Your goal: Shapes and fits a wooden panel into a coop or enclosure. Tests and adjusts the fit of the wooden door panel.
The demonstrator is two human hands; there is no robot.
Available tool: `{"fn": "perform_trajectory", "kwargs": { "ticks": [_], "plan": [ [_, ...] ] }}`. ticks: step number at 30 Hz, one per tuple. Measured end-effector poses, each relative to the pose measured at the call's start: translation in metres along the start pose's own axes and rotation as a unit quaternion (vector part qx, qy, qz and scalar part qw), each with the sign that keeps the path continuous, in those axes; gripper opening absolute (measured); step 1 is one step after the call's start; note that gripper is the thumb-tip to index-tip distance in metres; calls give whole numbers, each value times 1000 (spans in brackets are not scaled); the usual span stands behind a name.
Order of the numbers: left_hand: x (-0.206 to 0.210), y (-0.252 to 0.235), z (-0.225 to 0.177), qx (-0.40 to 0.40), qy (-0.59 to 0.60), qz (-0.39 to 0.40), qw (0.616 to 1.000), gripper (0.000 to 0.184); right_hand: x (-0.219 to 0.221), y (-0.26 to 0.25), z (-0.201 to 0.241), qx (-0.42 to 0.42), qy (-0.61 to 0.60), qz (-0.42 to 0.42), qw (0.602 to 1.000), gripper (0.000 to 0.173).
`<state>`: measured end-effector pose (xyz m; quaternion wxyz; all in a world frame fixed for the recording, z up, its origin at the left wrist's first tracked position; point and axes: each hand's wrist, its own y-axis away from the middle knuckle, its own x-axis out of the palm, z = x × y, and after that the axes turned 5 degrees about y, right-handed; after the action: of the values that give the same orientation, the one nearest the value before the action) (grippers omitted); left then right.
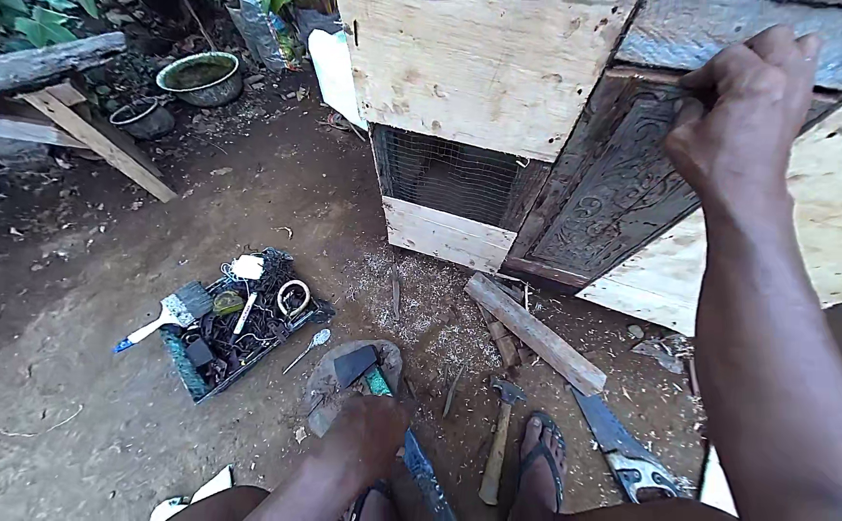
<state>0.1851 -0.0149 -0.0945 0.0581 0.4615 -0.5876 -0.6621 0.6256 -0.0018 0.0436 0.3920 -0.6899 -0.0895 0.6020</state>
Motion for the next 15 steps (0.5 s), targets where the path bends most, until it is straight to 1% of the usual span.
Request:
{"fn": "perform_trajectory", "kwargs": {
  "ticks": [4,7,9,15],
  "plan": [
    [-1,8,-1,18,0,-3,1000,51,-3,3,9,18,21,7,1000,21],
    [-4,12,-2,11,0,-10,1000,50,-2,6,14,22,42,1,999,23],
    [-4,16,-1,6,8,-15,1000,51,-1,9,17,18,59,-5,998,25],
    [-3,32,15,27,45,-51,997,53,-5,15,20,-1,84,-3,996,34]
  ]
}}
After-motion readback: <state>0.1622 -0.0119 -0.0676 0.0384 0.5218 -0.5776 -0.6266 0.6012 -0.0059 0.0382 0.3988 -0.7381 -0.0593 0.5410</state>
